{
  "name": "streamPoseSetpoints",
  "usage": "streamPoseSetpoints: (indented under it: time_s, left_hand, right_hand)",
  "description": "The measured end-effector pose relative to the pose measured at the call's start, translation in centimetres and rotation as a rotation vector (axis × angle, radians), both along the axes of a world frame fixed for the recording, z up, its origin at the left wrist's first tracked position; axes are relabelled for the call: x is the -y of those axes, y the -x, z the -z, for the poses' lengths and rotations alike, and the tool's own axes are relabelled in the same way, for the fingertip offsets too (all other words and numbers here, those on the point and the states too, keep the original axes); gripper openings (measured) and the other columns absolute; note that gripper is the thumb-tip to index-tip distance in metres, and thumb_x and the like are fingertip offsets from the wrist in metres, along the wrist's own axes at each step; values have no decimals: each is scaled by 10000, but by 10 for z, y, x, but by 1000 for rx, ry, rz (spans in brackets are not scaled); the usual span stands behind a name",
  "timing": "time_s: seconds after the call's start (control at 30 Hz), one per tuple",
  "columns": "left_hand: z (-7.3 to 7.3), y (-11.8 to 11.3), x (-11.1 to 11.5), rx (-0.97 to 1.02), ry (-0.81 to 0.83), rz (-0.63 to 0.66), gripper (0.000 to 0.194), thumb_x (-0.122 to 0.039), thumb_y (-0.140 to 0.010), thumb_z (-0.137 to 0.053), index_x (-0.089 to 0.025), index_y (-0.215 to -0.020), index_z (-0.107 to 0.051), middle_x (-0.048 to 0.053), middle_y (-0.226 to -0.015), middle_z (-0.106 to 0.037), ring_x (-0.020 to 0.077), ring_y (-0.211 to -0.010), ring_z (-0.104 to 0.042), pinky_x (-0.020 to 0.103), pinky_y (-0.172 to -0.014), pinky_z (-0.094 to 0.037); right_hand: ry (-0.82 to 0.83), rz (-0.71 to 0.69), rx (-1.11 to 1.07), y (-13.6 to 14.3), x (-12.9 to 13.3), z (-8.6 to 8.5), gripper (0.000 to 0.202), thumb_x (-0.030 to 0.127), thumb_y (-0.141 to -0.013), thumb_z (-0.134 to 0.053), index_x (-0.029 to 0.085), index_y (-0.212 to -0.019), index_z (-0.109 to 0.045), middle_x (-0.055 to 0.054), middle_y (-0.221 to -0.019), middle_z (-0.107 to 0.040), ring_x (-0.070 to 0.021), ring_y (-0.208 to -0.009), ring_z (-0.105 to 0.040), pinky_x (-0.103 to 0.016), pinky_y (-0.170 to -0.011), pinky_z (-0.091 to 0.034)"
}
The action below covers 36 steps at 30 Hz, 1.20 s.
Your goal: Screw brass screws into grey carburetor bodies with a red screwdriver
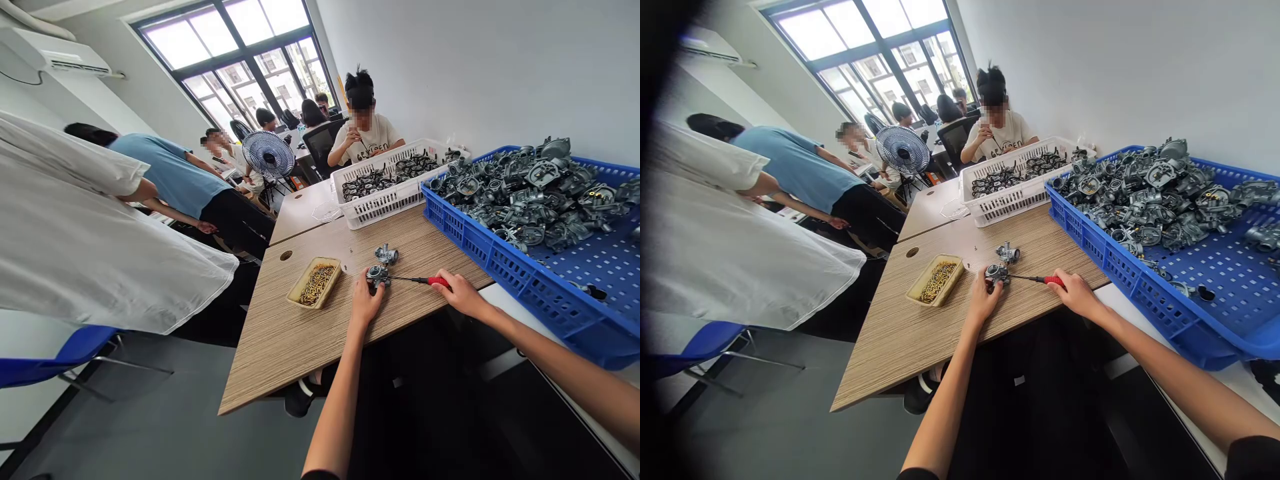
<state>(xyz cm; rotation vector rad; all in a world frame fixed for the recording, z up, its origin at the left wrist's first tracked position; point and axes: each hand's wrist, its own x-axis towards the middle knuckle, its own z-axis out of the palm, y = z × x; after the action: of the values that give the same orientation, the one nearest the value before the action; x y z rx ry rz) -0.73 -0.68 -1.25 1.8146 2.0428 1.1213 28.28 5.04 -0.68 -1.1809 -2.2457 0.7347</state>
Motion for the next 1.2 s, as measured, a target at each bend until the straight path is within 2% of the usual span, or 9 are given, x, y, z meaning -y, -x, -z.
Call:
streamPoseSetpoints:
  time_s: [0.13,0.27,0.33,0.5,0.63,0.97,1.1,1.2]
  left_hand:
    - [0,0,0,0,5,0,521,-341,-916,-594,-209,-1407,-481,90,-1105,-683,232,-966,-602,374,-930,-483]
    - [0,0,0,8,6,9,523,-338,-920,-592,-202,-1411,-475,94,-1112,-682,232,-976,-599,373,-930,-484]
    - [0,0,0,14,10,9,528,-340,-921,-591,-202,-1417,-469,92,-1107,-683,232,-978,-601,371,-924,-486]
    - [0,0,1,14,16,8,516,-354,-927,-586,-199,-1407,-474,85,-1066,-690,239,-978,-601,374,-914,-482]
    - [1,0,0,14,12,3,513,-353,-929,-585,-197,-1406,-476,87,-1065,-691,242,-982,-600,376,-912,-481]
    - [2,1,0,4,3,-2,519,-361,-931,-587,-186,-1407,-480,88,-1037,-688,238,-958,-587,380,-916,-476]
    - [1,1,0,6,-7,-1,515,-355,-927,-590,-192,-1404,-486,85,-1036,-687,235,-952,-590,375,-908,-481]
    - [1,1,0,6,-3,2,513,-356,-927,-589,-187,-1401,-488,85,-1027,-689,237,-945,-592,377,-900,-485]
  right_hand:
    - [-7,-11,21,0,1,-2,291,508,-1025,-422,253,-910,-507,-15,-749,-634,-224,-705,-594,-308,-683,-373]
    - [-36,-2,13,-1,4,-3,258,442,-941,-582,250,-1089,-492,-45,-949,-708,-245,-836,-638,-333,-787,-433]
    - [-47,13,3,-1,4,-3,263,399,-924,-600,249,-1107,-484,-54,-983,-710,-247,-864,-648,-336,-802,-447]
    - [-46,5,4,-1,2,0,157,397,-982,-512,247,-1025,-500,-48,-903,-690,-239,-802,-632,-325,-744,-434]
    - [-27,-6,10,-1,1,0,196,443,-1003,-486,249,-980,-502,-28,-808,-657,-227,-721,-599,-312,-690,-391]
    - [-2,-1,-2,-1,-2,4,279,497,-1015,-461,257,-874,-481,3,-693,-581,-211,-666,-567,-292,-661,-354]
    - [-26,-9,17,-1,0,1,238,470,-1016,-464,253,-925,-502,-16,-757,-640,-218,-694,-593,-301,-678,-378]
    - [-62,-15,11,-2,2,-1,188,416,-977,-542,251,-1057,-506,-41,-895,-696,-234,-792,-634,-319,-748,-429]
